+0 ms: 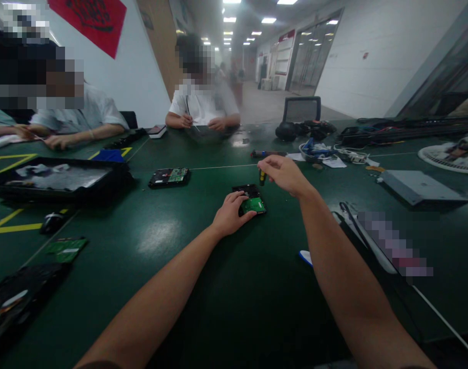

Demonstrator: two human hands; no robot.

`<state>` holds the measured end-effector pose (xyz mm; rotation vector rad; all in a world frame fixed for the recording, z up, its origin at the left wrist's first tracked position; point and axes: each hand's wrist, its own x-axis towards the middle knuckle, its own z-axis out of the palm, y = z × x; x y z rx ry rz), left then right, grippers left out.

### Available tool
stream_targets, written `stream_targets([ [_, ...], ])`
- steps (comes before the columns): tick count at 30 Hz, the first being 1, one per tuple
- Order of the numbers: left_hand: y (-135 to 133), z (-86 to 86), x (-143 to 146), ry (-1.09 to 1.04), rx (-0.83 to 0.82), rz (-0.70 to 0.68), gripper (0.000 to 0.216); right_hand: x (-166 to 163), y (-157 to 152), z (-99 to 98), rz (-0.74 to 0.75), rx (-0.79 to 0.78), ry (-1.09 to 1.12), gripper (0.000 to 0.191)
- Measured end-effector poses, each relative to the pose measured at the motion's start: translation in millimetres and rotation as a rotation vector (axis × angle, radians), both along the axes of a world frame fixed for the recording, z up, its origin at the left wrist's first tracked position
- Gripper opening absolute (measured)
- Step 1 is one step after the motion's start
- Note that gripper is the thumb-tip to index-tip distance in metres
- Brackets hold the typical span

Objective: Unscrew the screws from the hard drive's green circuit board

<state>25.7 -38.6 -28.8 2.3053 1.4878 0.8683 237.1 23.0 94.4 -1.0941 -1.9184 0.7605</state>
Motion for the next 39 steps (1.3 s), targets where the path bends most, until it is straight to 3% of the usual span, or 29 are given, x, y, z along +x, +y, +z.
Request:
stream_targets([
  [4,-0.2,0.5,-0.3,0.001,-0.004,0.002,0.057,1.6,0.9,0.8,-0.079,-0.013,-0.028,0.028],
  [13,-0.3,1.0,-0.4,0.0,0.001,-0.001,0.059,-2.5,-3.8,2.7,0.068,-0.086,0.062,0.036],
  [39,-2.8,4.7,-1.0,0.027,-0.017,-0.007,0.06,1.0,-1.3,0.9,0.039,-0.059,0.011,0.031],
])
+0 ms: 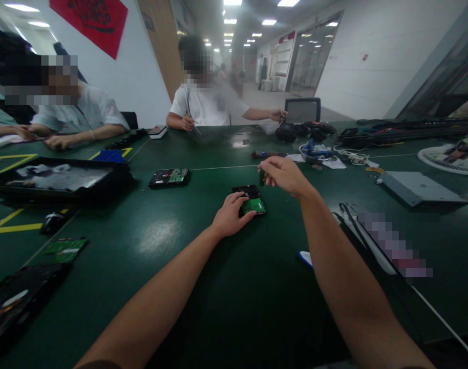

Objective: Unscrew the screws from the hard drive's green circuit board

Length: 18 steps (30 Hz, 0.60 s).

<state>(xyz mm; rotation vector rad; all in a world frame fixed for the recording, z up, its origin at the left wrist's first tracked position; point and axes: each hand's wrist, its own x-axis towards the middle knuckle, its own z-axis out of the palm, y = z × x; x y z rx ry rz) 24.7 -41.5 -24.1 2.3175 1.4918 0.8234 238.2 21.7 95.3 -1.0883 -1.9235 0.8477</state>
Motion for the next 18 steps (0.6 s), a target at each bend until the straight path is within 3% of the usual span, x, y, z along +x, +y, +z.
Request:
stream_targets([
  [18,0.2,-0.6,-2.0,0.008,-0.007,-0.021,0.057,0.3,-0.9,3.8,-0.027,-0.009,0.015,0.026],
])
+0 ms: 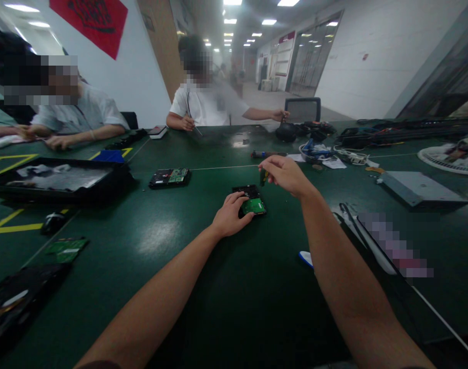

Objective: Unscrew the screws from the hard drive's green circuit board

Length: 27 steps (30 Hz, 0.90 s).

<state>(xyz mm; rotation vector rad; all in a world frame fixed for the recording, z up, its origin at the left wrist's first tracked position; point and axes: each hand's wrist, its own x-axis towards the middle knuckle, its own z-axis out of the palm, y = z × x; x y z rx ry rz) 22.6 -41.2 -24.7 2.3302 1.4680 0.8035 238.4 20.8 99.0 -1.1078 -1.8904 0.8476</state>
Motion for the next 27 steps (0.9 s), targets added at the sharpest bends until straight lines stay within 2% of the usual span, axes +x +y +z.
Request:
stream_targets([
  [7,-0.5,-0.9,-0.2,0.012,0.009,-0.004,0.058,2.0,1.2,-2.0,0.023,0.046,0.014,0.026],
  [17,-0.7,-0.8,-0.7,0.009,0.015,-0.007,0.058,2.3,-1.7,1.4,-0.005,0.016,0.0,0.02],
  [27,-1.3,0.7,-0.6,0.013,0.006,-0.008,0.058,3.1,-3.4,0.3,-0.059,0.058,-0.04,0.031],
])
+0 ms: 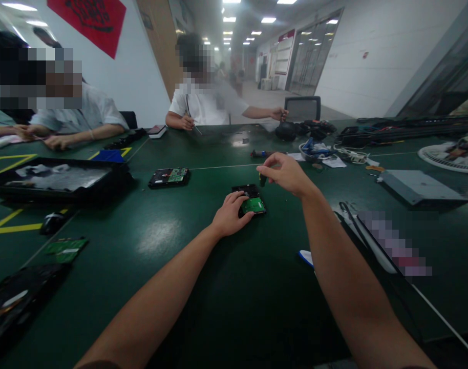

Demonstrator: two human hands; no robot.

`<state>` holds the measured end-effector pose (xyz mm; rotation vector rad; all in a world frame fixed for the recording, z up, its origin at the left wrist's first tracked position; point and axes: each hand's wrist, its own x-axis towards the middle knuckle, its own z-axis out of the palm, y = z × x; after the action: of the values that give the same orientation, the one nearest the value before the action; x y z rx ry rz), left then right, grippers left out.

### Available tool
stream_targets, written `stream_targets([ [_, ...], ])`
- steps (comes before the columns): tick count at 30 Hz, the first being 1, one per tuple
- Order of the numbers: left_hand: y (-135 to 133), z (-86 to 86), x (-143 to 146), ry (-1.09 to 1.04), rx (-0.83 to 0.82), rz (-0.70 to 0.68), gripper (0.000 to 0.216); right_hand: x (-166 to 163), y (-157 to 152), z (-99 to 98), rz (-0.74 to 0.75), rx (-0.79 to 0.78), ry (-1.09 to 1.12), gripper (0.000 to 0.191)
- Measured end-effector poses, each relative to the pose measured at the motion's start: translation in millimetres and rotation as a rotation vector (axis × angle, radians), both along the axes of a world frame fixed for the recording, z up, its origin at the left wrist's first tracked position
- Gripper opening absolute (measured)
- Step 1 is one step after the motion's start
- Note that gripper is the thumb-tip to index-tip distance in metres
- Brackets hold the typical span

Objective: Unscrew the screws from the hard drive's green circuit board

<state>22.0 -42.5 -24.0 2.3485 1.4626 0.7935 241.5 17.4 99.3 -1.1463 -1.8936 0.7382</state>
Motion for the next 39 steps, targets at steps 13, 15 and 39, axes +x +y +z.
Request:
stream_targets([
  [13,2,-1.6,0,-0.007,0.007,0.004,0.057,-4,1,-1.4,0.162,-0.141,0.102,0.027],
  [15,1,-0.9,1,-0.006,0.003,0.003,0.057,-2,1,-1.3,0.094,-0.097,0.047,0.028],
  [39,2,-2.8,1,0.002,0.009,0.01,0.058,-3,0,-1.4,0.016,0.035,-0.066,0.032],
])
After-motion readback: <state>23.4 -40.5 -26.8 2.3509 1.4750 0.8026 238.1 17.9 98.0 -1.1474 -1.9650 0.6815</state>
